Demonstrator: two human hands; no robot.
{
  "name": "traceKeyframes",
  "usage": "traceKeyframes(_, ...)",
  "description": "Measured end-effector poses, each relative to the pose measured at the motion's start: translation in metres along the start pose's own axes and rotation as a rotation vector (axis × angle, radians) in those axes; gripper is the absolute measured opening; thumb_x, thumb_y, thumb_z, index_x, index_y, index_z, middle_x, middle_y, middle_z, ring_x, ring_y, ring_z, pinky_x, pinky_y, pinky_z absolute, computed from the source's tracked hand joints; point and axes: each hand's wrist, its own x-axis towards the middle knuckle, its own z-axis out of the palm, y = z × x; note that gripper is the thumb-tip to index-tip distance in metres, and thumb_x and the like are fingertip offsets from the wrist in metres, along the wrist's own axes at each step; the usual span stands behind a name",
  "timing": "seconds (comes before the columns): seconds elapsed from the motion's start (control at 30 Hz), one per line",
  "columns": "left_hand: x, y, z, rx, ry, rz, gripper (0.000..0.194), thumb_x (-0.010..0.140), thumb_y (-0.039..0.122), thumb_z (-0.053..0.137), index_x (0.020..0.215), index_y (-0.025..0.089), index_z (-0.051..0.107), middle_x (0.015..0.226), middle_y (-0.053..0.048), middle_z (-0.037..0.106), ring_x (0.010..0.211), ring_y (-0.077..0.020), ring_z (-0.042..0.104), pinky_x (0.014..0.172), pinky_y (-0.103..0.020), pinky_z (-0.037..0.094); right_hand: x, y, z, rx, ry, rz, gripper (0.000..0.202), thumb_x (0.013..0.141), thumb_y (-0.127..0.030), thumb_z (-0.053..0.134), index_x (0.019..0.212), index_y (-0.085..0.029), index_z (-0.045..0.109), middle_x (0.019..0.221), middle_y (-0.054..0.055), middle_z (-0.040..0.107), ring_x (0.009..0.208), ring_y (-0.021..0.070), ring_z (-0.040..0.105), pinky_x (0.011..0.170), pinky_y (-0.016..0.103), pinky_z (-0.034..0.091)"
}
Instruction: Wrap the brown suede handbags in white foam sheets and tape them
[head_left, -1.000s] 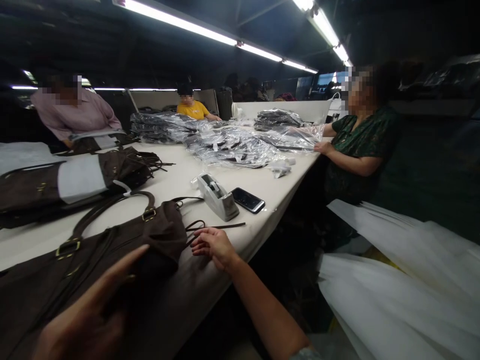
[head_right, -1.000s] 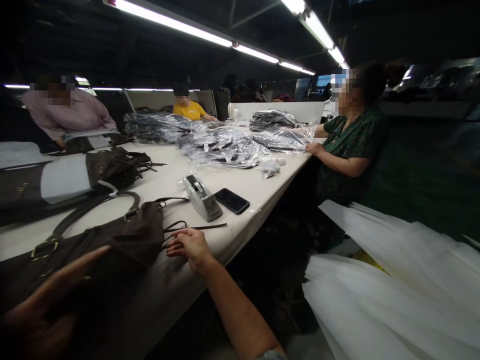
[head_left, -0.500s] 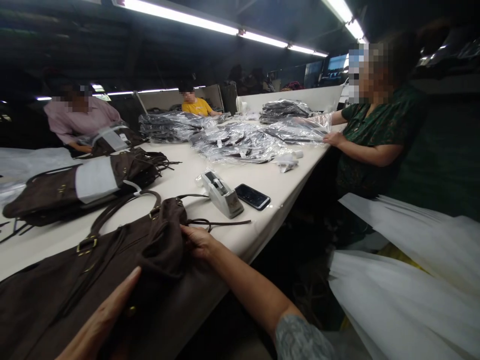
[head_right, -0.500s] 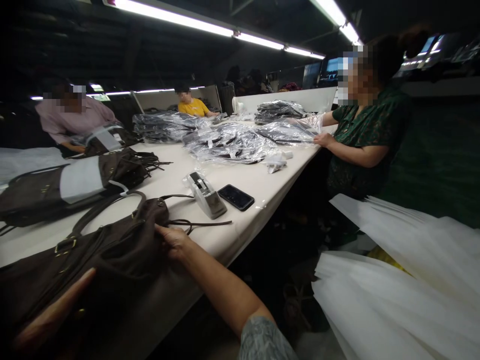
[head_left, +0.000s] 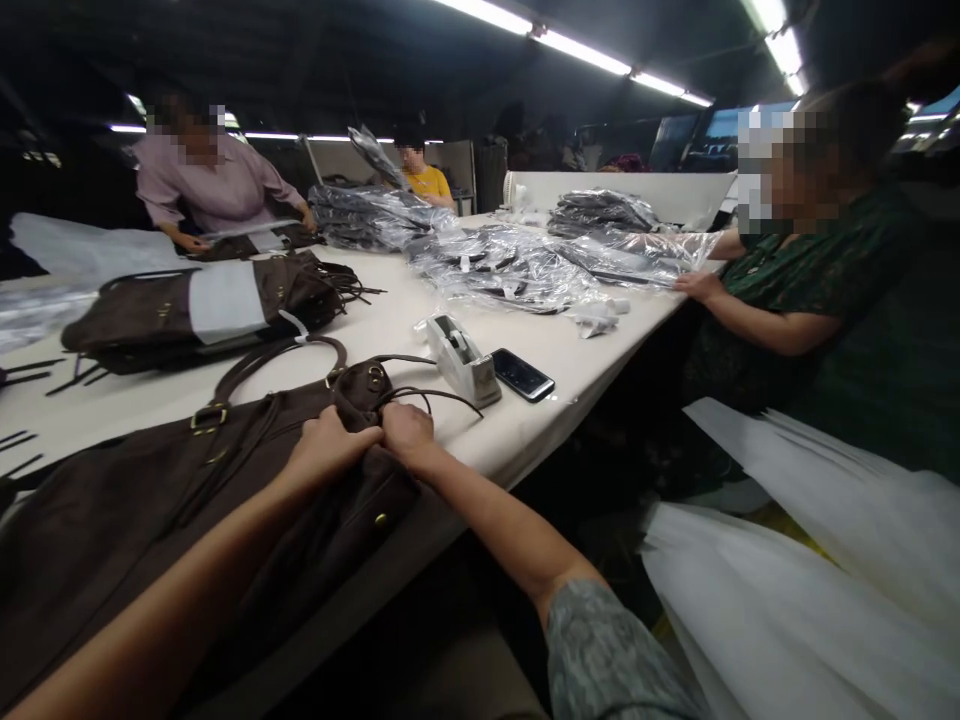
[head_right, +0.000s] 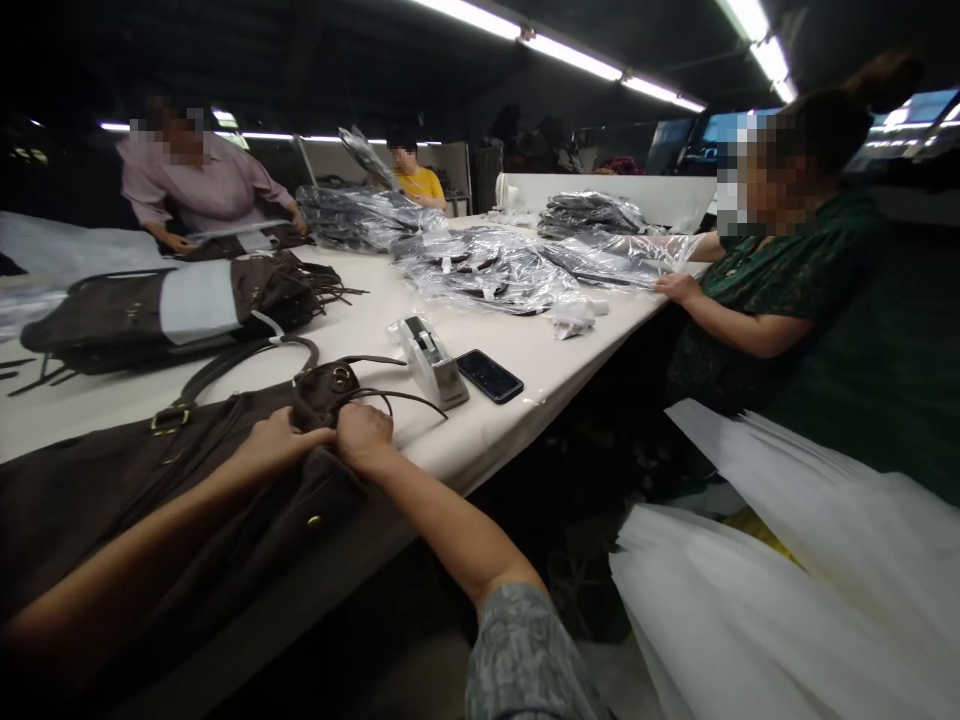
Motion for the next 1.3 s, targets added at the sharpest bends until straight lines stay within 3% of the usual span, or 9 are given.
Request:
traceKeyframes(0.2, -0.008, -0.011, -0.027, -0.058, -0.043, 0.004, 0.043, 0.061, 0.035, 0.058, 0.096, 0.011, 0.066, 0.088, -0.011, 0.072, 0.098, -0.0335, 0.067, 0.089, -0.042, 0.053, -0.025, 0.038, -0.009, 0.830, -0.155, 0.064, 0.030, 0.087, -0.036, 0.068, 0.068, -0.016, 0.056, 0.068, -0.001, 0.060, 0.066, 0.0116, 0.060, 0.063, 0.021, 0.048)
traceKeyframes(0.4, -0.017, -0.004, -0.073, -0.133, 0.085, -0.039, 0.040, 0.071, 0.042, 0.052, 0.096, 0.014, 0.066, 0.068, 0.000, 0.066, 0.086, -0.0240, 0.065, 0.073, -0.029, 0.051, -0.070, 0.031, -0.006, 1.521, -0.577, 0.059, 0.027, 0.082, -0.038, 0.076, 0.088, -0.014, 0.064, 0.082, 0.002, 0.067, 0.072, 0.0118, 0.063, 0.068, 0.025, 0.054)
traceKeyframes(0.6, -0.010, 0.004, -0.084, -0.098, 0.058, -0.006, 0.041, 0.070, 0.039, 0.055, 0.096, 0.012, 0.070, 0.065, -0.001, 0.067, 0.076, -0.0231, 0.066, 0.071, -0.029, 0.048, -0.085, 0.015, 0.013, 1.485, -0.178, 0.248, 0.032, 0.067, -0.026, 0.084, 0.083, -0.017, 0.057, 0.068, -0.005, 0.058, 0.058, 0.0110, 0.054, 0.059, 0.025, 0.049)
traceKeyframes(0.73, -0.018, 0.015, -0.054, -0.009, 0.050, 0.085, 0.042, 0.069, 0.041, 0.051, 0.096, 0.016, 0.072, 0.065, -0.004, 0.066, 0.074, -0.0268, 0.066, 0.073, -0.036, 0.050, -0.088, 0.029, 0.019, 0.850, 0.102, 0.172, 0.029, 0.067, -0.021, 0.079, 0.083, -0.019, 0.055, 0.065, -0.005, 0.054, 0.063, 0.0144, 0.054, 0.060, 0.025, 0.044)
traceKeyframes(0.9, -0.023, 0.037, 0.015, 0.032, -0.040, 0.239, 0.047, 0.066, 0.033, 0.054, 0.105, 0.011, 0.069, 0.095, -0.015, 0.072, 0.096, -0.0327, 0.067, 0.081, -0.037, 0.051, -0.088, 0.039, 0.012, 0.397, 0.020, -0.019, 0.034, 0.072, -0.020, 0.073, 0.103, -0.019, 0.060, 0.084, 0.005, 0.067, 0.088, 0.0289, 0.067, 0.079, 0.035, 0.049)
traceKeyframes(1.03, -0.023, 0.037, 0.028, -0.006, -0.172, 0.329, 0.042, 0.067, 0.032, 0.052, 0.098, 0.008, 0.069, 0.089, -0.015, 0.073, 0.086, -0.0290, 0.070, 0.075, -0.034, 0.055, -0.081, 0.046, 0.010, 0.589, -0.095, -0.003, 0.028, 0.073, -0.021, 0.071, 0.100, -0.019, 0.063, 0.082, 0.003, 0.068, 0.081, 0.0274, 0.069, 0.071, 0.034, 0.053)
traceKeyframes(1.13, -0.045, 0.023, 0.024, -0.048, -0.182, 0.434, 0.051, 0.075, 0.038, 0.049, 0.113, 0.009, 0.068, 0.112, -0.015, 0.072, 0.108, -0.0292, 0.067, 0.094, -0.038, 0.054, -0.072, 0.054, 0.013, 0.748, -0.137, 0.066, 0.038, 0.073, -0.021, 0.069, 0.110, -0.020, 0.061, 0.076, -0.001, 0.066, 0.069, 0.0214, 0.066, 0.064, 0.032, 0.054)
traceKeyframes(1.23, -0.084, 0.006, 0.043, -0.036, -0.060, 0.559, 0.064, 0.081, 0.039, 0.052, 0.136, 0.006, 0.055, 0.145, -0.020, 0.052, 0.137, -0.0318, 0.049, 0.115, -0.045, 0.042, -0.064, 0.058, 0.009, 0.632, -0.087, -0.036, 0.017, 0.070, -0.014, 0.066, 0.086, -0.018, 0.066, 0.069, -0.001, 0.064, 0.076, 0.0202, 0.063, 0.073, 0.031, 0.053)
traceKeyframes(1.3, -0.108, -0.004, 0.069, 0.114, 0.192, 0.728, 0.060, 0.086, 0.025, 0.045, 0.141, 0.001, 0.047, 0.148, -0.026, 0.046, 0.140, -0.0337, 0.045, 0.114, -0.049, 0.043, -0.062, 0.058, 0.002, 0.569, -0.146, -0.122, 0.007, 0.070, -0.014, 0.065, 0.065, -0.018, 0.061, 0.063, -0.001, 0.061, 0.075, 0.0193, 0.060, 0.074, 0.030, 0.051)
